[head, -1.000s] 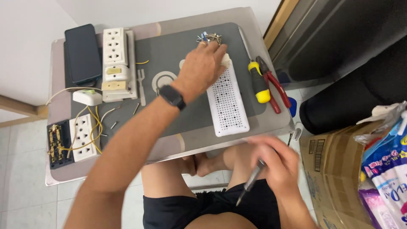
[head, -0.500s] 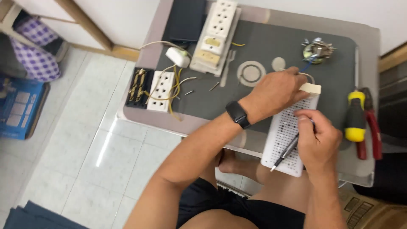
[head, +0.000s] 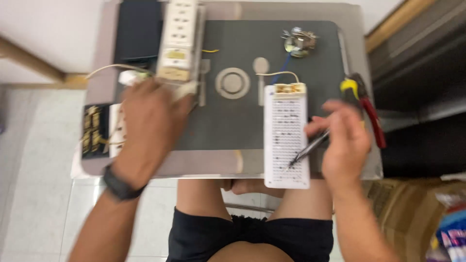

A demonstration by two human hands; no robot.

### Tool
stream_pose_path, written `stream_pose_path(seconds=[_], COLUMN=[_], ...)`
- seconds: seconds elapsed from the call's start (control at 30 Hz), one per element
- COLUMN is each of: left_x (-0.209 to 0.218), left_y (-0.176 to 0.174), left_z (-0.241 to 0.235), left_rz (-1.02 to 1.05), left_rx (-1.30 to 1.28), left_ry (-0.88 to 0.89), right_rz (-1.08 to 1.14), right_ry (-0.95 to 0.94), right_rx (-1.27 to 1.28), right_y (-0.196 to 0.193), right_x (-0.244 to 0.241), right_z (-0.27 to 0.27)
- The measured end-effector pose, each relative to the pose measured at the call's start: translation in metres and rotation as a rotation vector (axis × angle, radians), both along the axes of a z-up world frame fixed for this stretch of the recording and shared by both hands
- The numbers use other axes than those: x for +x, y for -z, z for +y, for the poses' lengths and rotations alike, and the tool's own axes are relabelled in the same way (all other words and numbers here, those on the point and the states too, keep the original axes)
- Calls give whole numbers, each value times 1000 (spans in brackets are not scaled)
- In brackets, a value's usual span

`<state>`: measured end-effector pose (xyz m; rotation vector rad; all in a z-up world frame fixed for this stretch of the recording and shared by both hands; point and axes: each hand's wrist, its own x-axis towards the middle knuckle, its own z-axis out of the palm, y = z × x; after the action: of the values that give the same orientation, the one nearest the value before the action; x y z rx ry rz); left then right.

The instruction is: The person disassembles a white power strip and a wall socket using a screwdriver. They remove the plastic covers to expose the internal wiring and terminals, then manipulate the components and wires on a table.

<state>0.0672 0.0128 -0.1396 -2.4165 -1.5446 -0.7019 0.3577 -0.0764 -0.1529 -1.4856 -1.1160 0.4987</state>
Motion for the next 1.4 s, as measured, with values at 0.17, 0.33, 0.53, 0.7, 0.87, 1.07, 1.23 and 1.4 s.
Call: stream_pose_path(seconds=[0.17,0.33,0.53,0.7,0.87,1.07,1.23,1.4], left_x=[-5,103,127,120,127,124,122,121], left_y=[20,43,43,51,45,46,49,60], left_z=[-24,-4,20,14,12,10,11,13], left_rz=[351,-288,-446,-474,-485,-455,-470,-512], left_rx=[73,-322,-230,-210,-183,-170,-219,-266], left_ry=[-284,254,531,544,568,549,579,580], right_rz=[228,578,551,526,528,514,325,-2], right_ry=[-124,-327,-592,-640,-733,-768,-553,-447], right_rx=[278,405,383,336,382,321,342,232], right_y=[-42,-67,-47,-36,-41,-35,-23,-28], right_x=[34,7,1,3,7,2,-13,-5], right_z=[28,77,90,84,78,80,73,69])
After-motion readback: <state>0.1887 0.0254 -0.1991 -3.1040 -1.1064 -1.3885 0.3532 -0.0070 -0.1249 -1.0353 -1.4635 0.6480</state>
